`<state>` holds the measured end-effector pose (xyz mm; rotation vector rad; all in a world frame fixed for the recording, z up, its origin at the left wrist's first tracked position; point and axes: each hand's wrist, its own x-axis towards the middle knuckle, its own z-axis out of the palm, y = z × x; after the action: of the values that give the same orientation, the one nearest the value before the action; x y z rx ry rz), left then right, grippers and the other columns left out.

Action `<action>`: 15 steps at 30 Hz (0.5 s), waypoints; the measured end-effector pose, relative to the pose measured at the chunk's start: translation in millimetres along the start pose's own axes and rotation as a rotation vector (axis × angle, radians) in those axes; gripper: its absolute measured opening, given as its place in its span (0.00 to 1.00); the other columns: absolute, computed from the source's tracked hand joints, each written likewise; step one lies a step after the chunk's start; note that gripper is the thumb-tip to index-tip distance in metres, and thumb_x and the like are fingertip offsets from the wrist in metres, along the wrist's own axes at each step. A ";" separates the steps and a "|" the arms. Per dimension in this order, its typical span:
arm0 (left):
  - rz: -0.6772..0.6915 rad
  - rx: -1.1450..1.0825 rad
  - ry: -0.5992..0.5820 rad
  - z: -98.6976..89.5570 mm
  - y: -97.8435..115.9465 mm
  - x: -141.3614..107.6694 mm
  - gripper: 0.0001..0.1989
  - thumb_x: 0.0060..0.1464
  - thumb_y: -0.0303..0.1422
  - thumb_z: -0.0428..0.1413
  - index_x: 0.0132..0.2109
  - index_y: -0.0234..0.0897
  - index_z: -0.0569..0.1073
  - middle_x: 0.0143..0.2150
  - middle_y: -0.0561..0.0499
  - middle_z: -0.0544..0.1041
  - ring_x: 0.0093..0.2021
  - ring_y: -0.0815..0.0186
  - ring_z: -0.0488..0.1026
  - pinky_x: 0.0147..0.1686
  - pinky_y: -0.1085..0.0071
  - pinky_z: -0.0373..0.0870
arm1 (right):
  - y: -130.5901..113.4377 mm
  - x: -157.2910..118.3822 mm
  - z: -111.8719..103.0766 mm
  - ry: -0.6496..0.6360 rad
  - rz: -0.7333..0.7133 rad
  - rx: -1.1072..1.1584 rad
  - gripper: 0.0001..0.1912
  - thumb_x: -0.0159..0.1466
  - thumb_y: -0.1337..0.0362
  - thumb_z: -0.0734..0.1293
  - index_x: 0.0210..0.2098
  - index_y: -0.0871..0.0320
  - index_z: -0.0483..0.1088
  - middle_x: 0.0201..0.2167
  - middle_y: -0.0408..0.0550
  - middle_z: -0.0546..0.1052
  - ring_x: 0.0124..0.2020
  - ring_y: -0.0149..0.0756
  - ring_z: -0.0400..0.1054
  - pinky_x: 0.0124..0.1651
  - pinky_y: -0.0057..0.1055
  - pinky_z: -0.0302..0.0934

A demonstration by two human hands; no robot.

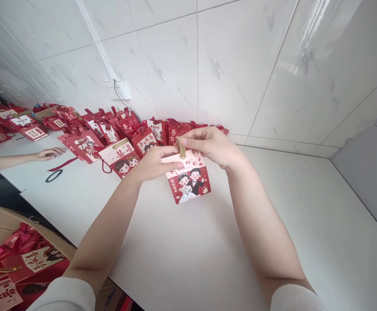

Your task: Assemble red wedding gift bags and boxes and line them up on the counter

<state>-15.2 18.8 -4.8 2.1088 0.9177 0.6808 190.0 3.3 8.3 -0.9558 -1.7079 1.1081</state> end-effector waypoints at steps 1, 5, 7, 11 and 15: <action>-0.012 -0.014 -0.003 -0.7 -2.0 0.7 0.18 0.49 0.36 0.60 0.48 0.36 0.75 0.48 0.48 0.77 0.50 0.59 0.72 0.50 0.65 0.67 | -0.1 -0.8 -0.2 -0.005 -0.003 -0.012 0.15 0.59 0.51 0.70 0.35 0.57 0.76 0.29 0.46 0.76 0.24 0.28 0.63 0.25 0.29 0.58; -0.050 -0.142 -0.056 -3.5 -10.5 3.0 0.16 0.48 0.32 0.60 0.47 0.35 0.76 0.49 0.46 0.77 0.50 0.59 0.72 0.50 0.65 0.69 | 2.2 -2.6 0.3 0.015 -0.052 -0.087 0.13 0.61 0.55 0.68 0.41 0.56 0.76 0.36 0.46 0.77 0.31 0.32 0.68 0.33 0.32 0.64; -0.066 -0.174 -0.099 -4.4 -14.7 4.0 0.14 0.49 0.32 0.59 0.44 0.34 0.77 0.47 0.46 0.78 0.48 0.59 0.74 0.48 0.66 0.70 | 4.9 -2.9 0.6 0.036 -0.092 -0.194 0.14 0.62 0.59 0.67 0.47 0.53 0.74 0.40 0.46 0.76 0.37 0.36 0.69 0.38 0.34 0.65; -0.107 -0.064 -0.120 -4.2 -23.1 7.1 0.12 0.46 0.32 0.60 0.40 0.34 0.79 0.41 0.47 0.80 0.43 0.60 0.75 0.43 0.68 0.70 | 10.7 -3.2 2.7 0.024 -0.146 -0.502 0.20 0.61 0.65 0.66 0.53 0.50 0.69 0.45 0.46 0.75 0.41 0.40 0.70 0.42 0.38 0.65; -0.147 0.106 -0.061 -1.8 -28.3 9.8 0.11 0.43 0.34 0.60 0.36 0.35 0.80 0.33 0.51 0.79 0.38 0.60 0.74 0.39 0.71 0.69 | 13.6 -2.4 8.1 -0.122 -0.257 -0.552 0.20 0.61 0.68 0.63 0.53 0.50 0.68 0.48 0.45 0.74 0.42 0.38 0.69 0.43 0.35 0.64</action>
<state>-21.6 40.8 -24.1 2.1171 1.0841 0.4995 185.1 3.0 -6.9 -0.9690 -2.2254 0.5398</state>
